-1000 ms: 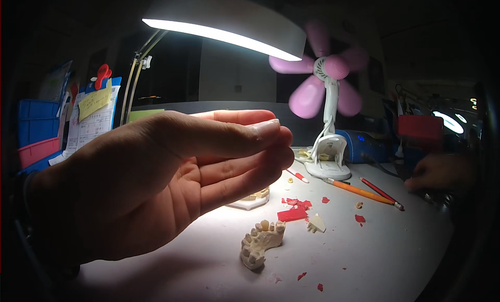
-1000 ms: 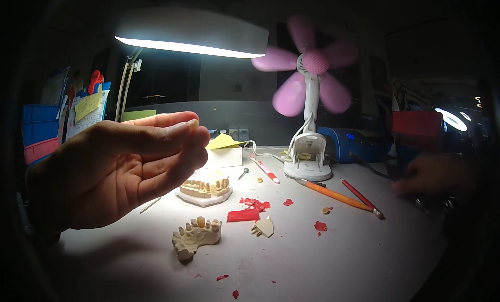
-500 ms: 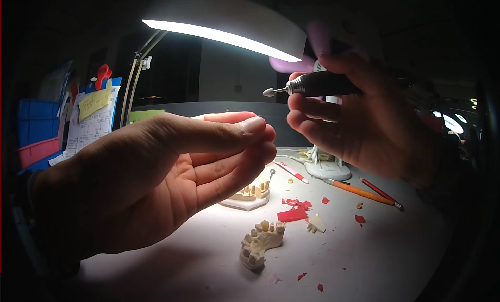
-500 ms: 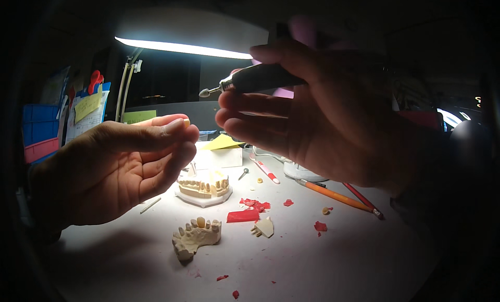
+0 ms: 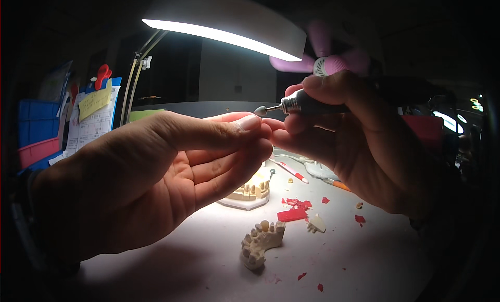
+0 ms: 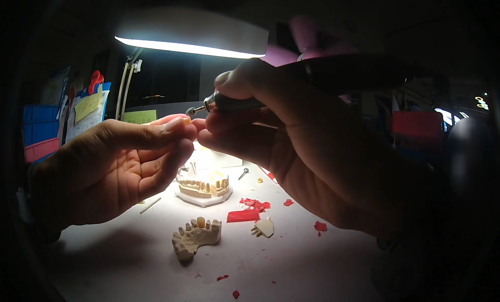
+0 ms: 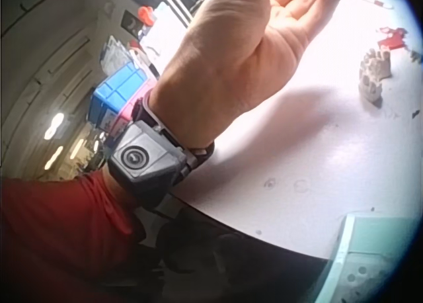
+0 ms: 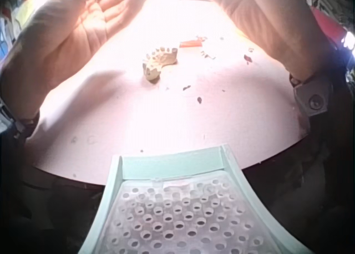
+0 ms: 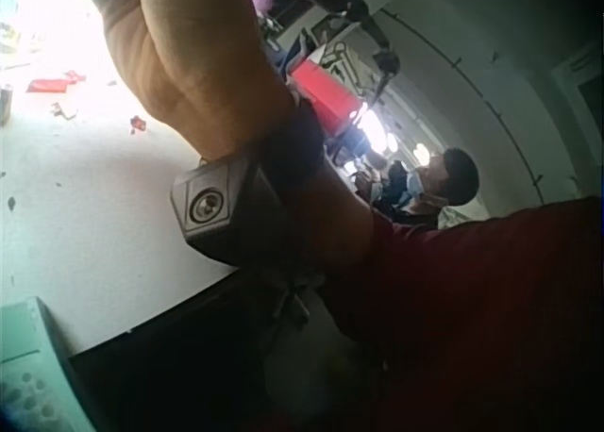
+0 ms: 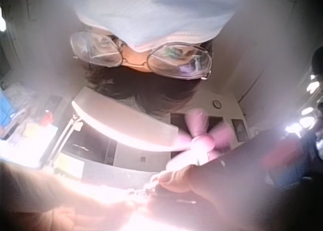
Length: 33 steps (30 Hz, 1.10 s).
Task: Grinding and fitting small dental components into a dental model using a rotary tool.
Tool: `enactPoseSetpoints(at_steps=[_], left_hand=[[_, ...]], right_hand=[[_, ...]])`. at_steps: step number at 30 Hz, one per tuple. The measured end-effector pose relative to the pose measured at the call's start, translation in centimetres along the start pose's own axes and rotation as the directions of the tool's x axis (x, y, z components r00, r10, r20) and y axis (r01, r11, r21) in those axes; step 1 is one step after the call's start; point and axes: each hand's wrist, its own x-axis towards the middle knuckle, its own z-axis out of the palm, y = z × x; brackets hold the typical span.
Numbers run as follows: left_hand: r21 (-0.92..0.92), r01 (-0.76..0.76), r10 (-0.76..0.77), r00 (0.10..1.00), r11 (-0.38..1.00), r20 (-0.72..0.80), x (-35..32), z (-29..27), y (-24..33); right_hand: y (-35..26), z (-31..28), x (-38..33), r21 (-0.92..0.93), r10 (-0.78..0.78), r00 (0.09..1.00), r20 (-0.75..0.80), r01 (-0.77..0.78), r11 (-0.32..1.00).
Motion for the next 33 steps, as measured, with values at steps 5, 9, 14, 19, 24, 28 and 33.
enactPoseSetpoints(at_steps=[5,9,14,19,24,28,33], left_hand=[[0.020,0.008,-0.008,1.000,1.000,0.001,-0.11,0.16,-0.07],[0.038,0.013,-0.013,1.000,0.999,0.001,-0.16,0.15,-0.01],[0.057,0.025,-0.025,1.000,0.998,0.001,-0.11,0.06,-0.03],[-0.007,0.016,-0.016,1.000,1.000,-0.021,-0.05,-0.04,-0.08],[0.095,0.047,-0.047,0.999,0.994,-0.001,-0.10,-0.04,-0.11],[0.028,0.035,-0.035,0.999,0.999,-0.021,-0.11,0.01,-0.12],[0.129,0.065,-0.065,0.998,0.989,-0.002,-0.04,0.05,-0.16]], right_hand=[[-0.01,0.19,-0.15,-0.021,0.004,1.000,0.013,-0.004,1.000],[0.04,0.19,-0.14,-0.003,0.002,1.000,-0.001,-0.002,1.000],[0.00,0.30,-0.18,-0.014,0.003,1.000,0.014,-0.003,1.000],[-0.02,0.35,-0.18,-0.002,0.021,0.999,-0.030,-0.021,1.000],[0.09,0.45,-0.23,-0.014,0.015,1.000,-0.023,-0.016,1.000],[0.00,0.42,-0.30,-0.016,0.030,0.999,-0.025,-0.030,0.999],[-0.09,0.44,-0.31,-0.006,0.043,0.998,-0.049,-0.044,0.999]])
